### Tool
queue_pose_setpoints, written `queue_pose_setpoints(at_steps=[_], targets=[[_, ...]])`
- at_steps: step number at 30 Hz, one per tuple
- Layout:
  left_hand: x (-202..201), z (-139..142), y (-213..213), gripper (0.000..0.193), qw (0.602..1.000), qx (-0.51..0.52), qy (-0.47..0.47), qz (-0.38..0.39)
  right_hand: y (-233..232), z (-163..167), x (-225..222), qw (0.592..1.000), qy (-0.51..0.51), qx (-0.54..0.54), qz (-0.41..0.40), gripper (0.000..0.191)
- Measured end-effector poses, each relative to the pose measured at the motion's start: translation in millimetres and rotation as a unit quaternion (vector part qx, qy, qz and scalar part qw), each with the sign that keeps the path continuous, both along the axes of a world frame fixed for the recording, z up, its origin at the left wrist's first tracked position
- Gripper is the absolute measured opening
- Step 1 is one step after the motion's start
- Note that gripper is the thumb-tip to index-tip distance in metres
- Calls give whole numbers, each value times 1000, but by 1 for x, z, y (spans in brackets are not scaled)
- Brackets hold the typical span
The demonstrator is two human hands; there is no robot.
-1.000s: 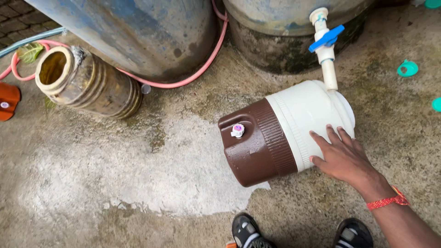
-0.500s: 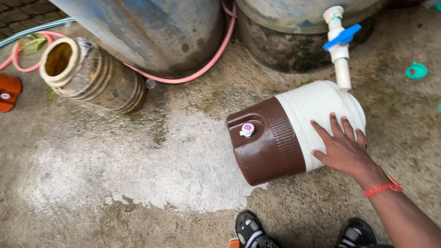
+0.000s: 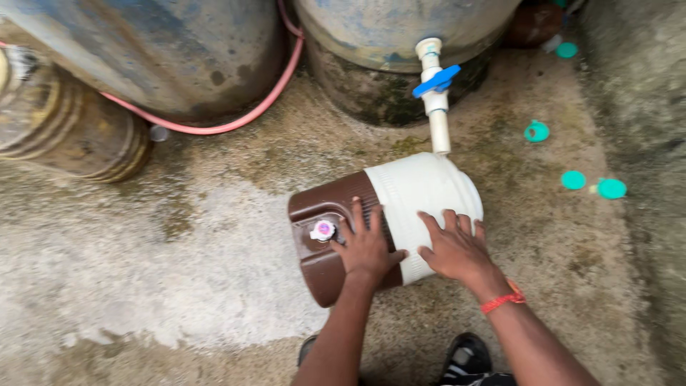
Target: The person rinses a brown and white plastic water jug under a running tap, rotating it and rubbing its sides with both hands to wash the exterior, then opens the lid, rinses the inside, and sits on a chair beside it.
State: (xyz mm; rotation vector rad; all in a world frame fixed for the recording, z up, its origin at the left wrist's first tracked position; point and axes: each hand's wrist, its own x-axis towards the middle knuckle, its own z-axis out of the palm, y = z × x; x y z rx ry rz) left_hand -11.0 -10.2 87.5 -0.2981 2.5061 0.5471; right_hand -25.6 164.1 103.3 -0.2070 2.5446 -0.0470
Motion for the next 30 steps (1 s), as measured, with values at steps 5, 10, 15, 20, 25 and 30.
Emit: queue_pose_setpoints(at_steps=[5,10,15,20,25,30], targets=[[-1,-21,3,120,999,36,34,13,-3,-16,-3,992,103,-74,14,63],[-12,-23,-5,138,999,5,18,-39,-22,-46,-16,958,176,-206,96,55],[-16,-20,-13,141,996,-10,51,-71,17,-59,-50,964,248,-70,70,56],[-13,-19,-10,140,996,-18,43,-82,14,-69,-53,981,183,16,-61,59],[-10,-22,-12,135,995,-12,54,-85,-56,-93,-31,930,296,-199,91,65],[-8,-19,-10,135,994,-5,59,-89,-6,-79,-60,968,208,-39,132,54]])
